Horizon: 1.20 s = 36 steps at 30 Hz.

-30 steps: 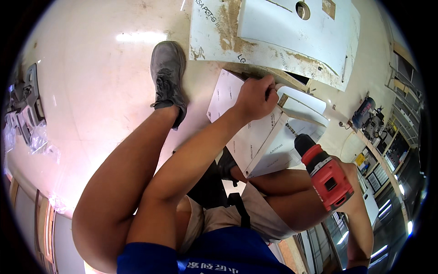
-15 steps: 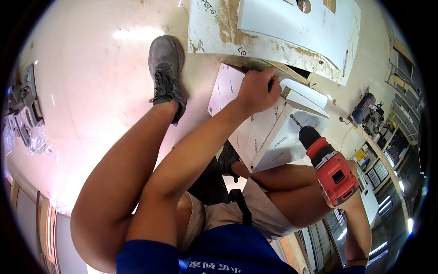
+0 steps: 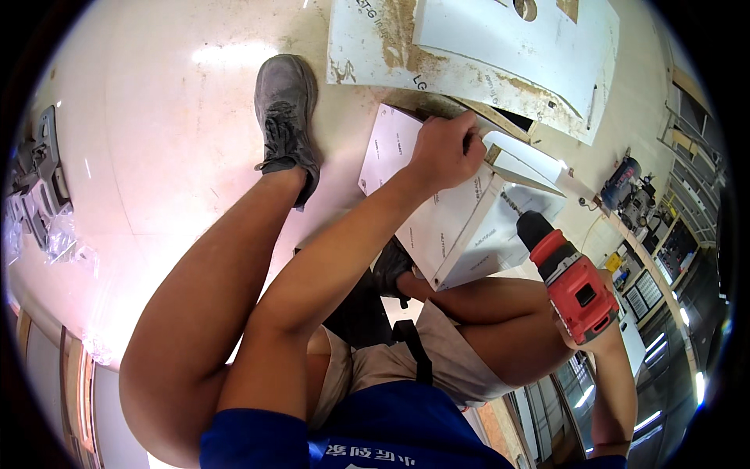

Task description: The person sits on the floor and uses a cordless drill to fasten screws into white cabinet panels. They align the panels, drill multiple screws, and reposition the pieces to continue assembly.

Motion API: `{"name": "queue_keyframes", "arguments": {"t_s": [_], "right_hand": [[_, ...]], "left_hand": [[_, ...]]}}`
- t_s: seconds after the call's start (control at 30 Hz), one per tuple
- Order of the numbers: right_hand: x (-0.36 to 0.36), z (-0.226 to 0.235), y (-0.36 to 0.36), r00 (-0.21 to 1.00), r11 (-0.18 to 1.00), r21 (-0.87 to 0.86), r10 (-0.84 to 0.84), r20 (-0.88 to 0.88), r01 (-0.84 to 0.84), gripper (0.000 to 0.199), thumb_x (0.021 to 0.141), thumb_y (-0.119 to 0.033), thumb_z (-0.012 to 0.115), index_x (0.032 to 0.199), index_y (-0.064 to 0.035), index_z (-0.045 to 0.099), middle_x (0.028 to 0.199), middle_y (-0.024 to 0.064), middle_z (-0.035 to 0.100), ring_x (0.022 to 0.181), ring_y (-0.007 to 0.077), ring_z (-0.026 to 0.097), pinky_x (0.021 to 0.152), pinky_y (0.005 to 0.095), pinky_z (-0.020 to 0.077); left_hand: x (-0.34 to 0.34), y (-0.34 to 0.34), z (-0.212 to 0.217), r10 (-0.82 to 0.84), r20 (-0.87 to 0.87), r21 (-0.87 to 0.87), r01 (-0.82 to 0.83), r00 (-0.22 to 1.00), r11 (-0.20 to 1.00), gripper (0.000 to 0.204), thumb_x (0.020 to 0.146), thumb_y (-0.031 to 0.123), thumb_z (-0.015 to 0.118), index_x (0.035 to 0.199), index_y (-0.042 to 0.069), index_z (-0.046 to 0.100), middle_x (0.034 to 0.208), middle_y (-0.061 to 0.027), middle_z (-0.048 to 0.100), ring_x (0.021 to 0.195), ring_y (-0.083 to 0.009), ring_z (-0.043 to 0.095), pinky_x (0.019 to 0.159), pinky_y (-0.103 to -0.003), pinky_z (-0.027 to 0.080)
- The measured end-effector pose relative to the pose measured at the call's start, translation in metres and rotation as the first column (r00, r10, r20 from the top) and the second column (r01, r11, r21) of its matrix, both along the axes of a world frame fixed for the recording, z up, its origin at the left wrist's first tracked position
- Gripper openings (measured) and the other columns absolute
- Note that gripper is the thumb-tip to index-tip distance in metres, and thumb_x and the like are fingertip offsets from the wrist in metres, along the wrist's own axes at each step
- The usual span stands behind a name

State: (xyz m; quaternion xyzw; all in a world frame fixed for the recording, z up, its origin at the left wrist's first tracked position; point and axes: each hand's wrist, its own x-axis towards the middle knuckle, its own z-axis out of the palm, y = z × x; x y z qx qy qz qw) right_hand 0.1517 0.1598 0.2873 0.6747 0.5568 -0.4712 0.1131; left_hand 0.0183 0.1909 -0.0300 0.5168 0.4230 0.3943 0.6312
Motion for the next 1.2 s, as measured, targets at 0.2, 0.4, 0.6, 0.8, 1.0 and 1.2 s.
{"name": "queue_keyframes", "arguments": {"t_s": [0.2, 0.4, 0.6, 0.8, 1.0, 1.2], "right_hand": [[0.007, -0.001, -0.009, 0.988, 0.989, 0.029, 0.146, 0.060, -0.147, 0.037, 0.065, -0.017, 0.075, 0.098, -0.0053, 0.064, 0.084, 0.0118, 0.065, 0.066, 0.0335, 0.063, 0.060, 0.0377, 0.0474], [0.034, 0.010, -0.041, 0.977, 0.979, -0.040, 0.205, 0.068, -0.202, 0.034, 0.067, -0.016, 0.076, 0.101, -0.0139, 0.071, 0.097, 0.0041, 0.072, 0.092, 0.0251, 0.068, 0.088, 0.0410, 0.0427], [0.028, 0.011, -0.040, 0.976, 0.982, -0.103, 0.174, 0.132, -0.161, 0.028, 0.074, -0.019, 0.075, 0.102, -0.0187, 0.074, 0.102, 0.0008, 0.075, 0.098, 0.0228, 0.069, 0.093, 0.0428, 0.0429], [0.030, 0.011, -0.044, 0.988, 0.990, -0.111, 0.097, 0.119, -0.084, 0.028, 0.074, -0.019, 0.075, 0.102, -0.0187, 0.074, 0.101, -0.0007, 0.075, 0.097, 0.0219, 0.069, 0.093, 0.0428, 0.0426], [0.024, 0.010, -0.031, 0.992, 0.986, -0.168, 0.022, 0.123, -0.001, 0.029, 0.073, -0.019, 0.075, 0.102, -0.0177, 0.075, 0.101, 0.0010, 0.075, 0.096, 0.0232, 0.069, 0.093, 0.0429, 0.0419], [0.027, 0.011, -0.026, 0.963, 0.966, -0.067, 0.256, 0.087, -0.250, 0.034, 0.070, -0.016, 0.075, 0.103, -0.0171, 0.075, 0.099, 0.0029, 0.075, 0.095, 0.0257, 0.069, 0.089, 0.0418, 0.0441]], "left_hand": [[0.001, 0.000, -0.002, 0.010, -0.019, 0.026, -0.009, 1.000, 1.000, 0.006, 0.084, 0.006, 0.056, 0.080, 0.003, 0.054, 0.061, -0.0175, 0.057, 0.054, -0.0375, 0.058, 0.053, -0.044, 0.045], [0.001, -0.001, 0.002, -0.015, -0.018, -0.003, 0.015, 1.000, 1.000, 0.006, 0.084, 0.006, 0.056, 0.080, 0.002, 0.054, 0.061, -0.0174, 0.057, 0.054, -0.0374, 0.058, 0.053, -0.044, 0.045], [0.000, 0.001, 0.001, -0.003, -0.024, 0.011, 0.004, 1.000, 1.000, 0.007, 0.085, 0.006, 0.056, 0.079, 0.002, 0.053, 0.060, -0.0172, 0.056, 0.053, -0.0364, 0.058, 0.052, -0.043, 0.045], [0.000, 0.001, 0.002, -0.003, -0.027, 0.019, 0.003, 1.000, 1.000, 0.007, 0.085, 0.006, 0.056, 0.080, 0.003, 0.053, 0.061, -0.0174, 0.057, 0.054, -0.0365, 0.059, 0.053, -0.043, 0.045], [0.001, 0.001, 0.000, -0.009, -0.018, 0.017, 0.009, 1.000, 1.000, 0.006, 0.085, 0.006, 0.056, 0.080, 0.003, 0.053, 0.061, -0.0169, 0.057, 0.053, -0.0358, 0.058, 0.053, -0.043, 0.045], [-0.002, 0.001, 0.002, -0.005, 0.008, -0.007, 0.005, 1.000, 1.000, 0.006, 0.084, 0.006, 0.056, 0.080, 0.003, 0.053, 0.061, -0.0171, 0.057, 0.053, -0.0360, 0.058, 0.054, -0.043, 0.045]]}}
